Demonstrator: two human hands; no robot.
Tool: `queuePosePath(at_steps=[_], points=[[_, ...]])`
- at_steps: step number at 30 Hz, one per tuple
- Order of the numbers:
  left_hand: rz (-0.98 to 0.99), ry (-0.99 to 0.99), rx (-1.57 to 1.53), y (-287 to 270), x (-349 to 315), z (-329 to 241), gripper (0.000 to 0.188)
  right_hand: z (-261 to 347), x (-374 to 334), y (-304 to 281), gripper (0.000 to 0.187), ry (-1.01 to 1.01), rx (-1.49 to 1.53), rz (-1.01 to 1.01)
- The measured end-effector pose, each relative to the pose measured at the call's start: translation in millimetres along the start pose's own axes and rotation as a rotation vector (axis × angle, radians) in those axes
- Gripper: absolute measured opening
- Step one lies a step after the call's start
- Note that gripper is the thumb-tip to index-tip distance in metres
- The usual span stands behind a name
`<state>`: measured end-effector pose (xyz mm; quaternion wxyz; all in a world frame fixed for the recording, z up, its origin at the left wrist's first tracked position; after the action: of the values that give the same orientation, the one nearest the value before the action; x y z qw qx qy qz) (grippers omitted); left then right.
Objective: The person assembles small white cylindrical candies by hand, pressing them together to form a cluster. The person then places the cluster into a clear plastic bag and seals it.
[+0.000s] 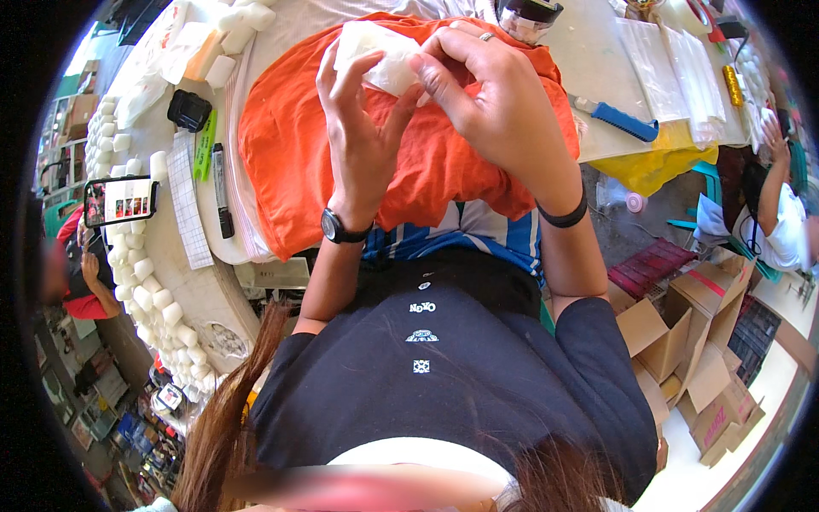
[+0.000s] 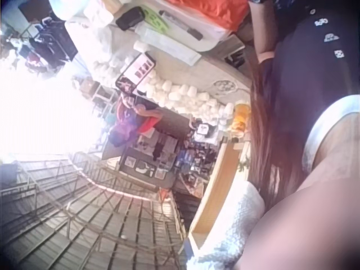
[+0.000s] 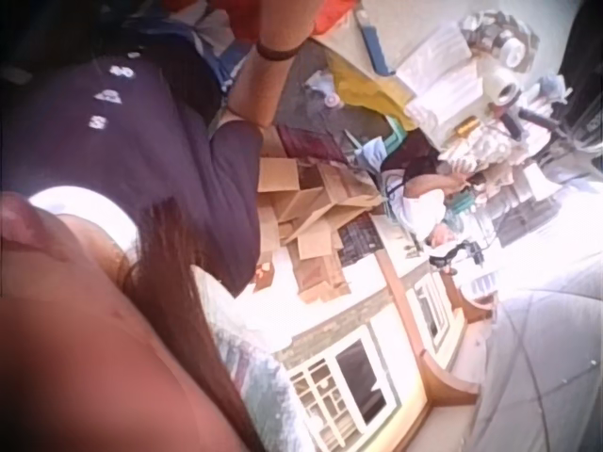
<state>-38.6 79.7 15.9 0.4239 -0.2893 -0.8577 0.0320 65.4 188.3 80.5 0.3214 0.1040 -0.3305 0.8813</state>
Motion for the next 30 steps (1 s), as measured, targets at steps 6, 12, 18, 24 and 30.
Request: queuePosePath(at_steps=[6, 12, 18, 24, 30], points=[[0.029, -0.047, 0.063, -0.1, 1.5, -1.8, 0.056, -19.5, -11.9, -3.2, 0.02, 0.152, 0.034, 0.112], [0.023, -0.038, 0.041, 0.8, -0.1, 3.6, 0.065, -21.4, -12.6, -3.0, 0.021, 0.161, 0.082, 0.134], [-0.077, -0.065, -0.104, 2.8, -1.9, 6.3, 0.059, -15.1, -10.5, -6.3, 0.02, 0.184, 0.16, 0.139], [0.041, 0.006, 0.086, 0.1, 1.9, 0.3, 0.055, -25.6, -3.0, 1.5, 0.021, 0.148, 0.154, 0.167], [0.045, -0.119, 0.056, 0.1, 2.8, -0.5, 0.053, -40.6, -8.7, 7.3, 0.026, 0.217, 0.124, 0.163]])
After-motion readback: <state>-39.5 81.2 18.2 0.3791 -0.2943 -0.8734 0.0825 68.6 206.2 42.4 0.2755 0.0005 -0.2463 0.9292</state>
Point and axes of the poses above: each hand's wrist, its own x-axis towards the middle knuckle, its own y-axis out of the palm, z = x × y, the point moved 5 cm from there along x, towards the middle knuckle, and after that the axes turned 1 degree about -z, right-handed, at the moved point
